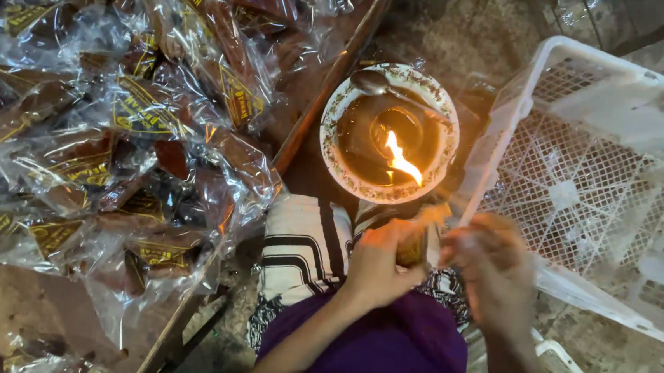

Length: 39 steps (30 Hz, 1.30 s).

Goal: Sealing plastic bags containing food items using an open flame.

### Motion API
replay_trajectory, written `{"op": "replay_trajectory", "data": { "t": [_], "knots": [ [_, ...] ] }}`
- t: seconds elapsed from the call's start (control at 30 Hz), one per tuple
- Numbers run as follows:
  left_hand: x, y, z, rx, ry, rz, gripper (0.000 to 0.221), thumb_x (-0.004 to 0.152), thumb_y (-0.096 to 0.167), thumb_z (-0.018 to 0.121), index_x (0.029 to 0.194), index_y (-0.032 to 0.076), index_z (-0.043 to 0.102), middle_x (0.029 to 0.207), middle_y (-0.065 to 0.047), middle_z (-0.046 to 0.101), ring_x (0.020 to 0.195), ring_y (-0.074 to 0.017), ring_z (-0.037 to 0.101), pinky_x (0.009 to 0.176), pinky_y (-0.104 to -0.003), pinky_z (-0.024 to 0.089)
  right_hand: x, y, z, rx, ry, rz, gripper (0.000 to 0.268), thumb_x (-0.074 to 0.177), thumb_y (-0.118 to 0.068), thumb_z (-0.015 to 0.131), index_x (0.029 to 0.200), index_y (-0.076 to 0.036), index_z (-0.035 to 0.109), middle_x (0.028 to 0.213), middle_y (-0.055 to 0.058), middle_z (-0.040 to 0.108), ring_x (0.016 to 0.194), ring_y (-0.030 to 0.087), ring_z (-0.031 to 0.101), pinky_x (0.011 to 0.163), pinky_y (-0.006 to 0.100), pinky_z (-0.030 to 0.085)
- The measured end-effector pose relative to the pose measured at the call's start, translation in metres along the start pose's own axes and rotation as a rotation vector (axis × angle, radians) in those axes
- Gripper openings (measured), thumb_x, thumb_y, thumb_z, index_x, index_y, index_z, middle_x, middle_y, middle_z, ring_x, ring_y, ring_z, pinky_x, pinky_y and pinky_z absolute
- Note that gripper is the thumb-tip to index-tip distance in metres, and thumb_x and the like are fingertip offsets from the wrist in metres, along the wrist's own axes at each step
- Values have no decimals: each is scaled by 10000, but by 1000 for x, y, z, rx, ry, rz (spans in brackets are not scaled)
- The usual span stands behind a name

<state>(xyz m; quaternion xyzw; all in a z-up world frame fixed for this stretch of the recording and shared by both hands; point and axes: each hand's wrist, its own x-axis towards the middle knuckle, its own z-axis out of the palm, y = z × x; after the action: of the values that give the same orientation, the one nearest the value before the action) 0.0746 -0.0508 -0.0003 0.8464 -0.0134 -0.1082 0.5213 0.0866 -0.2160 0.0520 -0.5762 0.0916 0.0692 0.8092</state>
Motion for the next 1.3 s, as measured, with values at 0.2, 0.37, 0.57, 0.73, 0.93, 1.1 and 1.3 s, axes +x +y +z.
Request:
{"op": "replay_trajectory", "data": {
  "t": [0.2,0.37,0.57,0.73,0.93,1.1,1.3],
  "knots": [
    [29,-10,-8,-434,-67,-488,419,743,378,659,1070,116,677,883,-26,604,711,-138,540,612,-283,451,2,-13,-13,-179,210,83,126,1043,12,499,1096,-70,579,1073,117,631,953,222,617,824,320,553],
    [25,-35,10,-826,-74,-547,294,859,298,659,1062,88,626,937,-77,701,751,-174,633,633,-269,480,8,-16,26,-497,246,323,153,986,-102,581,1115,-32,623,1015,123,674,875,238,650,802,365,566],
    [-4,10,-13,-400,-41,-240,498,644,396,830,1032,108,705,982,-155,700,941,-372,681,854,-425,527,17,28,35,-454,92,215,305,873,-174,809,1108,9,740,1091,150,663,926,215,570,853,382,517],
    [-8,-1,-17,-8,242,-266,749,555,246,883,1240,189,584,1421,-136,418,1177,-434,591,1077,-530,358,14,36,12,-449,-74,82,207,893,-80,799,738,21,705,1031,171,647,982,215,617,941,367,489],
    [-7,-30,-22,244,492,356,683,594,-96,732,1178,260,717,1156,-53,609,903,-269,648,781,-360,518,8,25,24,-598,-106,135,221,817,-115,868,847,32,706,1038,203,683,896,259,697,893,394,563],
    [-13,4,-51,309,68,327,727,808,13,734,1452,274,519,1356,-121,535,1191,-354,593,867,-526,482,2,33,18,-829,-176,111,407,830,-238,818,1209,-139,709,1104,-38,709,937,87,604,847,222,443],
    [-10,-19,-135,851,458,-520,439,962,394,606,1389,296,568,1469,-185,457,1292,-415,442,987,-595,332,27,-2,-58,478,416,357,799,947,-575,672,1365,91,531,1368,221,573,987,234,618,920,304,588]
  ]
}}
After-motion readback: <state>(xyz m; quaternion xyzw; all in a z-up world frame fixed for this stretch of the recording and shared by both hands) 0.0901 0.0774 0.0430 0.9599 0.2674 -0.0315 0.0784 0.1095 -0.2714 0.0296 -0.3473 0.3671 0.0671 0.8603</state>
